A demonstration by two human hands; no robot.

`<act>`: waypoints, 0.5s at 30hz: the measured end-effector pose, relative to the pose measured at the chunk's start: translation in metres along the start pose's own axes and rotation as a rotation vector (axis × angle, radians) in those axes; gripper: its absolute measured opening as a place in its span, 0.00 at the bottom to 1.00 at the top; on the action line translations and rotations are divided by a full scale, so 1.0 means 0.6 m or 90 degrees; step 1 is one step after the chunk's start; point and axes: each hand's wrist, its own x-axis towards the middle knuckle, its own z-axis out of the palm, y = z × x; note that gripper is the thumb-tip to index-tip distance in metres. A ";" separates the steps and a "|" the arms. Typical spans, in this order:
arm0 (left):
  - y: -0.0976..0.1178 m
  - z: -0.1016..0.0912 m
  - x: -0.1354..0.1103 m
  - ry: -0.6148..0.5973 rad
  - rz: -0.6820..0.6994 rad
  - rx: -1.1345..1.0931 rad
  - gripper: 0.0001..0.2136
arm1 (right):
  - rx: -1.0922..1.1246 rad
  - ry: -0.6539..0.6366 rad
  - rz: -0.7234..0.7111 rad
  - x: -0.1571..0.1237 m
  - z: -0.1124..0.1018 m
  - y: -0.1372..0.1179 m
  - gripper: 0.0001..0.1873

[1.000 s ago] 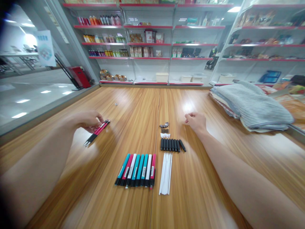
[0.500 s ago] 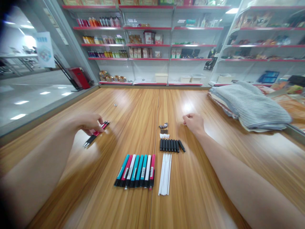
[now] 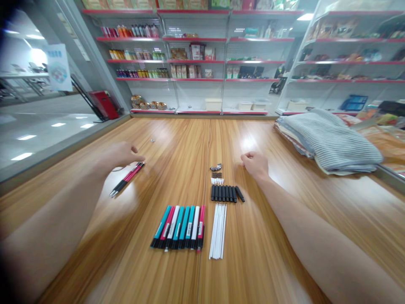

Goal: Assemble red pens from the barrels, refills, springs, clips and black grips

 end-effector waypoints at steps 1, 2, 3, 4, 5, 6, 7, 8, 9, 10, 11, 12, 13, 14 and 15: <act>0.015 0.002 -0.005 0.091 0.034 0.017 0.22 | -0.006 0.004 -0.001 0.000 0.001 0.001 0.13; 0.032 0.006 -0.013 0.188 0.072 0.011 0.20 | -0.014 0.008 -0.002 0.001 0.002 0.001 0.13; 0.051 0.013 -0.024 0.267 0.107 -0.007 0.15 | -0.022 0.011 -0.001 0.001 0.003 0.002 0.13; 0.071 0.023 -0.036 0.318 0.132 -0.030 0.10 | -0.027 0.012 -0.002 0.001 0.004 0.002 0.13; 0.090 0.036 -0.050 0.328 0.172 -0.051 0.09 | -0.029 0.012 -0.003 0.001 0.004 0.002 0.14; 0.107 0.050 -0.063 0.319 0.202 -0.061 0.09 | -0.025 0.011 -0.005 -0.001 0.003 0.003 0.14; 0.123 0.065 -0.076 0.292 0.243 -0.072 0.09 | -0.012 0.007 -0.005 -0.004 0.002 0.002 0.14; 0.135 0.080 -0.087 0.260 0.291 -0.085 0.09 | 0.009 0.002 -0.005 -0.008 0.000 0.002 0.14; 0.145 0.094 -0.096 0.239 0.326 -0.095 0.09 | 0.034 -0.005 -0.005 -0.013 -0.002 0.001 0.14; 0.152 0.106 -0.104 0.213 0.368 -0.105 0.10 | 0.057 -0.010 -0.004 -0.019 -0.003 0.001 0.15; 0.157 0.116 -0.109 0.192 0.412 -0.116 0.10 | 0.081 -0.019 -0.002 -0.025 -0.005 0.000 0.15; 0.159 0.124 -0.112 0.170 0.453 -0.128 0.10 | 0.102 -0.037 -0.001 -0.030 -0.008 -0.001 0.16; 0.159 0.130 -0.113 0.147 0.496 -0.140 0.10 | 0.123 -0.065 -0.004 -0.036 -0.011 -0.002 0.17; 0.158 0.135 -0.113 0.123 0.537 -0.151 0.10 | 0.142 -0.105 -0.011 -0.040 -0.015 -0.002 0.18; 0.157 0.140 -0.112 0.101 0.575 -0.162 0.10 | 0.162 -0.155 -0.020 -0.044 -0.021 -0.002 0.18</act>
